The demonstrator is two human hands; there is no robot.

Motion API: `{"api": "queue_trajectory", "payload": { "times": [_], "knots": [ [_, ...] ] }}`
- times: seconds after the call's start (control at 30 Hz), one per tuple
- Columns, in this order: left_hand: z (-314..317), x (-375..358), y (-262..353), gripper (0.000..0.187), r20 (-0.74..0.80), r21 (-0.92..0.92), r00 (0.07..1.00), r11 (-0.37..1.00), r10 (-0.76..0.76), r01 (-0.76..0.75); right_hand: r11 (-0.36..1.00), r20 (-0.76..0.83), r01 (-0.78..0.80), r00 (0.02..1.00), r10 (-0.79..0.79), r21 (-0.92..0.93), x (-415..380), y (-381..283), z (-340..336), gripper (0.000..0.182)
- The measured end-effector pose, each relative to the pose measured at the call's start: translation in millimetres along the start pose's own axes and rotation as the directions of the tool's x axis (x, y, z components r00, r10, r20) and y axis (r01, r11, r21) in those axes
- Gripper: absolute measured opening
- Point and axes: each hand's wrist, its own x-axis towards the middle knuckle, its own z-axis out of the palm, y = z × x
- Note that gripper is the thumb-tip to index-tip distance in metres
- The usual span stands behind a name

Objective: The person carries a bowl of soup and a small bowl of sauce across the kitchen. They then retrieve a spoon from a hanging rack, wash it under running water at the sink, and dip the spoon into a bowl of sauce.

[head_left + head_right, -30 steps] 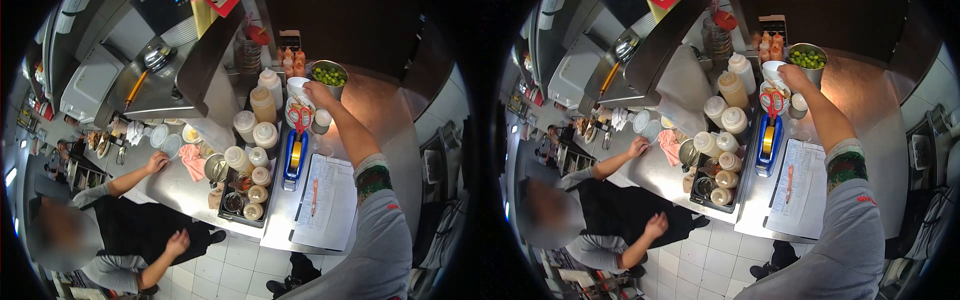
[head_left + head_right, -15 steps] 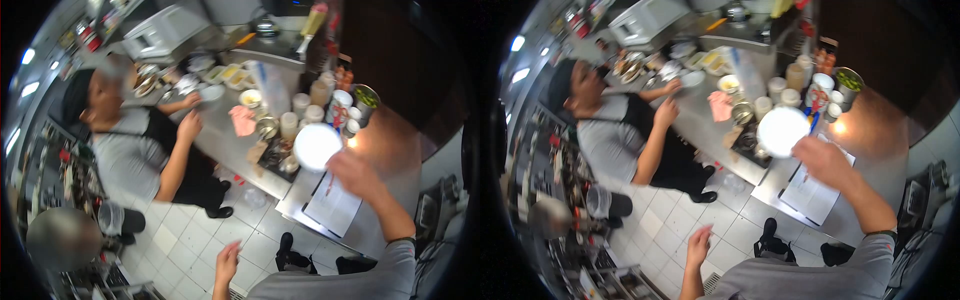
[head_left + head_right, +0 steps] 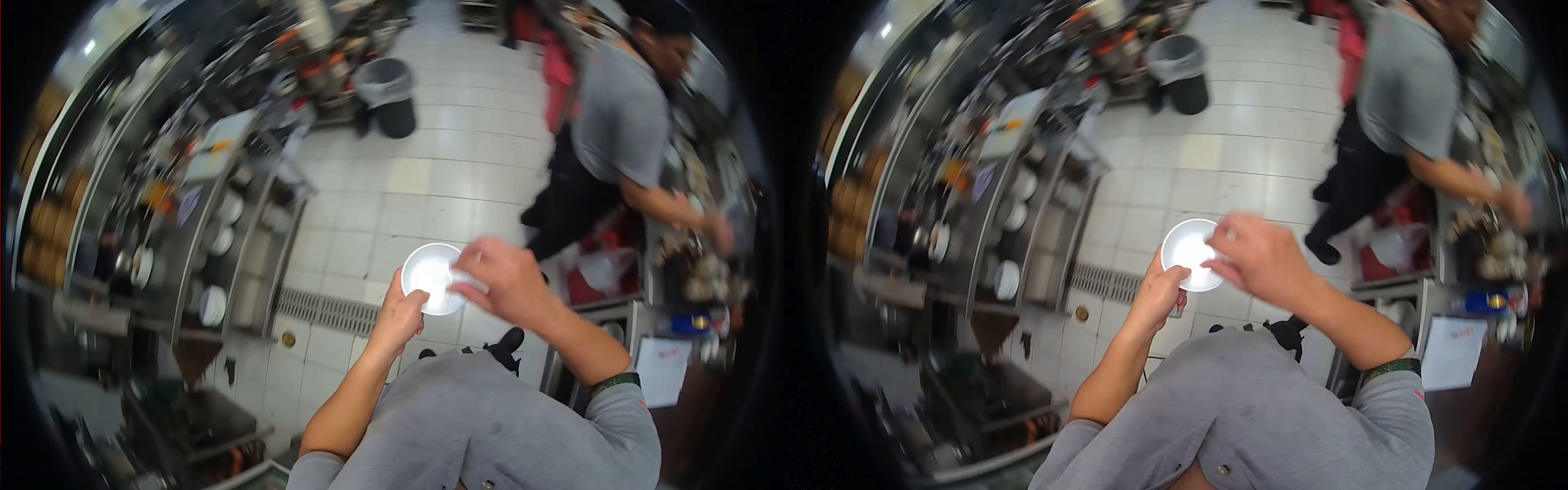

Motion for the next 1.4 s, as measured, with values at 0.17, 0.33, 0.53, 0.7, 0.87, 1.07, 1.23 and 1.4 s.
{"api": "queue_trajectory", "payload": {
  "times": [0.17, 0.33, 0.53, 0.7, 0.87, 1.07, 1.23, 1.4],
  "knots": [
    [-98, -43, 19, 0.048, -0.093, -0.036, 0.996, 0.999, 0.005, -0.008, 0.978, 0.348, 0.204, 0.920, -0.179, -0.035, 121, -44, 93, 0.025],
    [-171, -31, 9, 0.046, -0.166, -0.068, 0.986, 0.997, -0.033, 0.022, 0.942, 0.545, 0.321, 0.775, -0.321, 0.098, 166, -65, 171, 0.016],
    [-248, 8, 4, 0.045, -0.312, 0.015, 0.950, 1.000, 0.017, -0.013, 0.878, 0.576, 0.437, 0.673, -0.465, 0.198, 231, -66, 253, 0.016],
    [-323, 23, 13, 0.042, -0.391, -0.105, 0.907, 0.987, -0.155, 0.123, 0.823, 0.591, 0.409, 0.573, -0.568, 0.395, 290, -74, 338, 0.016],
    [-394, 12, -7, 0.041, -0.567, -0.275, 0.786, 0.956, -0.246, 0.100, 0.740, 0.533, 0.244, 0.557, -0.636, 0.627, 343, -123, 429, 0.022],
    [-495, -10, -1, 0.044, -0.716, -0.401, 0.643, 0.914, -0.270, -0.062, 0.701, 0.627, 0.008, 0.440, -0.643, 0.713, 423, -199, 512, 0.023],
    [-594, 5, -18, 0.047, -0.760, -0.173, 0.629, 0.984, -0.165, 0.049, 0.694, 0.588, 0.409, 0.370, -0.719, 0.592, 467, -253, 582, 0.028],
    [-691, -6, 7, 0.050, -0.700, -0.141, 0.694, 0.986, -0.166, 0.093, 0.766, 0.552, 0.224, 0.576, -0.603, 0.603, 508, -290, 638, 0.039]
  ]
}}
